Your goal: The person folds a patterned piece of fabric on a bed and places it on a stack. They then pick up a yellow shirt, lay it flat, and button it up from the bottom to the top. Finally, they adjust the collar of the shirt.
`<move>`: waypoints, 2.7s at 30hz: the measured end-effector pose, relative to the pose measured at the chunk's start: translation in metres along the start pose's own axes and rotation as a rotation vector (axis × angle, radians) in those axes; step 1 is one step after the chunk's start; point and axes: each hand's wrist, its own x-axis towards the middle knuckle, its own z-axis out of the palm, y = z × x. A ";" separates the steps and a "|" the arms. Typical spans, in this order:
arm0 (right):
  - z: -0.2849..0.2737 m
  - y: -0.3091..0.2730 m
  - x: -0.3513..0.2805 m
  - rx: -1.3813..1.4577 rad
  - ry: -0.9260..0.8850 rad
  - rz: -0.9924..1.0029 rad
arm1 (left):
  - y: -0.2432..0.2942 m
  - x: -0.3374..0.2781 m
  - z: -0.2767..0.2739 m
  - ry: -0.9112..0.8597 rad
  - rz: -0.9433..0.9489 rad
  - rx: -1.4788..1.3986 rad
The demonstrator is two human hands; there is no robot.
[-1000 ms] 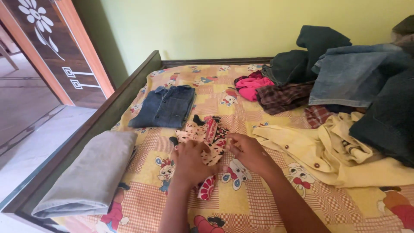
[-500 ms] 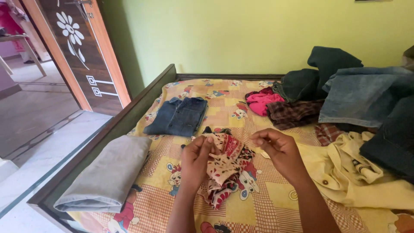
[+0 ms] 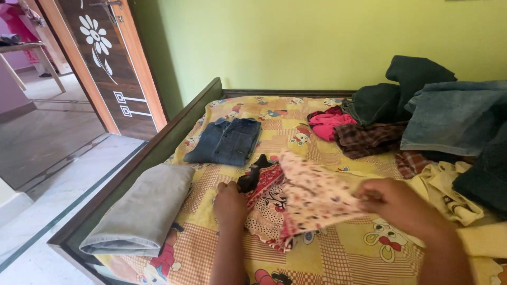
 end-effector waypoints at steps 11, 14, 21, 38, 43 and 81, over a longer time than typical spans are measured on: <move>-0.044 0.020 -0.085 -0.172 0.217 0.109 | 0.025 -0.015 -0.046 -0.448 0.053 -1.574; -0.023 -0.076 -0.078 -0.071 0.270 -0.338 | 0.086 -0.047 -0.114 -0.775 0.338 -1.694; 0.012 -0.066 -0.044 0.258 0.236 -0.461 | 0.113 -0.069 -0.139 -1.070 0.514 -1.678; -0.027 -0.029 -0.063 0.313 0.106 -0.249 | 0.095 -0.060 -0.175 -0.696 0.528 -0.829; -0.032 -0.049 -0.064 -0.071 0.292 -0.515 | 0.088 -0.051 -0.155 -0.414 0.452 -0.262; -0.047 -0.065 -0.045 0.747 0.899 -0.393 | 0.049 -0.028 -0.196 0.094 -0.055 -1.444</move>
